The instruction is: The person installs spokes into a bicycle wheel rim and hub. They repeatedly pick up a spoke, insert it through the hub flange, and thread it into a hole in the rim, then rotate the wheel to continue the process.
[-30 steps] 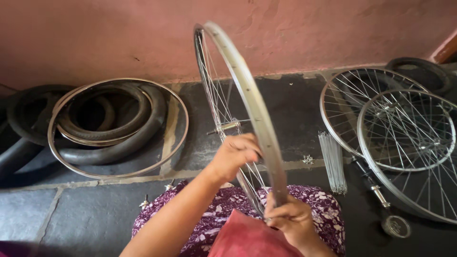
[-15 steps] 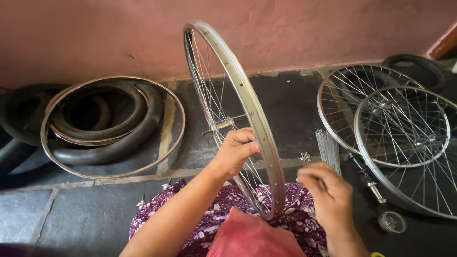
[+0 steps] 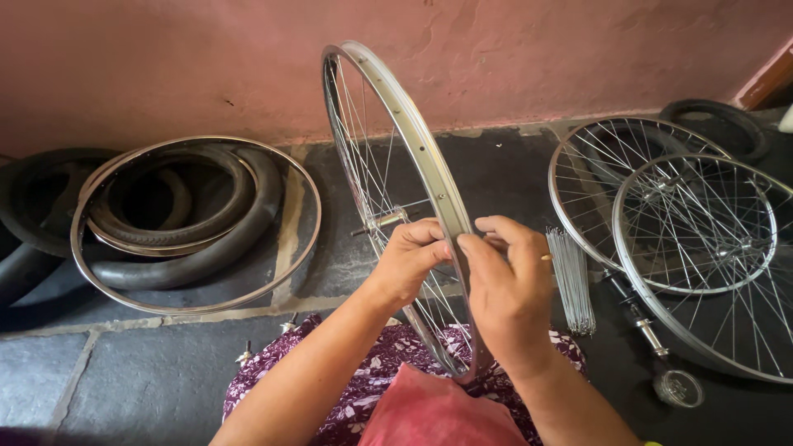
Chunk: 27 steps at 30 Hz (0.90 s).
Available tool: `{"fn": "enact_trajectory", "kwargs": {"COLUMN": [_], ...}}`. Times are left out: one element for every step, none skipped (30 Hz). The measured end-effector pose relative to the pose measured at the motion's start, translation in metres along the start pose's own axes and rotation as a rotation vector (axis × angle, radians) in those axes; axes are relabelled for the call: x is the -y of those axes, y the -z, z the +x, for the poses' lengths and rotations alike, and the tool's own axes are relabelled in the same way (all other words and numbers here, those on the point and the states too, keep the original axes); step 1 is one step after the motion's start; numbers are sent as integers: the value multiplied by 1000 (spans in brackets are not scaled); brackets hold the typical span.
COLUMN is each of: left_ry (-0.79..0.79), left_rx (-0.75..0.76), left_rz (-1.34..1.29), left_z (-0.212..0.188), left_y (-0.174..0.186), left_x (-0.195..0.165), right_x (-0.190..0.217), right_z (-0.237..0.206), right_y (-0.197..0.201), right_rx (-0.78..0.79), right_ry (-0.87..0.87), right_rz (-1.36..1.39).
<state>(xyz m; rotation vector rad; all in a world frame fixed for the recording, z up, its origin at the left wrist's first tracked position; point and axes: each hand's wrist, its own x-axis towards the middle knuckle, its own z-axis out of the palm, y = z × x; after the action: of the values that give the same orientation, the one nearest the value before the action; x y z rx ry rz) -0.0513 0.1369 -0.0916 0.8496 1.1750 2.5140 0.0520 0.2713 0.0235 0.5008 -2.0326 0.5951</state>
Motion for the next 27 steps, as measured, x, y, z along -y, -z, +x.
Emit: {"fn": "enact_trajectory", "kwargs": {"left_ry": [-12,-9,-5,-2,-6,-10,-13,-23,-34,-45,-46,-47,-49,-49,-47,-45,-45,-45,-44,-47,-51,-55,-62,-69,-75,-80,-84], "left_rx": [7,5,3,2,6,10,13,17,21,25,25,26,26,26,25,24,11,0,-11,-19,-27,-36,-41,-46,-51,-52,-54], "left_rz": [5,0,-5,-10,-10,-9,-9,0,11,22,21,20,19,11,3,-5,-18,-32,-46,-45,-44,-41,-44,-46,-49,-42,-36], "left_z": [0,1,1,2,2,2,2,2,1,1,0,-1,-1,-2,-2,-3,-3,-3,-4,-4,-4,-4,-5,-4,-5,-5,-5], "left_y": [0,1,2,2,2,3,2,2,2,1,0,0,-1,-1,-1,-1,-1,0,0,1,2,3,3,4,4,4,4], "left_x": [1,1,2,2,2,2,2,2,2,1,1,0,0,0,1,1,2,3,4,5,6,6,7,7,8,7,7], "right_x": [2,3,5,6,6,7,7,7,7,6,6,6,6,7,8,9,10,10,10,10,10,9,9,8,8,7,6], "right_z": [1,2,2,3,4,4,5,5,5,5,5,4,4,3,2,2,1,2,2,3,3,3,4,4,4,3,3], "right_y": [0,0,0,0,0,0,-1,-1,0,0,1,1,2,2,2,1,0,0,-1,-2,-2,-2,-2,-2,-2,-2,-3], "right_rx": [11,24,24,24,24,34,45,53,40,27,15,16,16,19,19,18,15,20,25,29,27,24,22,22,21,21,25], "right_ry": [13,26,33,42,50,42,34,27,8,-11,-29,-21,-12,-4,24,52,80,75,70,65,60,55,51,60,68,75,86], "right_rz": [-41,-82,-81,-79,-78,-66,-53,-41,-22,-2,19,16,13,11,-9,-29,-50,-48,-47,-46,-36,-25,-13,-12,-12,-12,-20]}}
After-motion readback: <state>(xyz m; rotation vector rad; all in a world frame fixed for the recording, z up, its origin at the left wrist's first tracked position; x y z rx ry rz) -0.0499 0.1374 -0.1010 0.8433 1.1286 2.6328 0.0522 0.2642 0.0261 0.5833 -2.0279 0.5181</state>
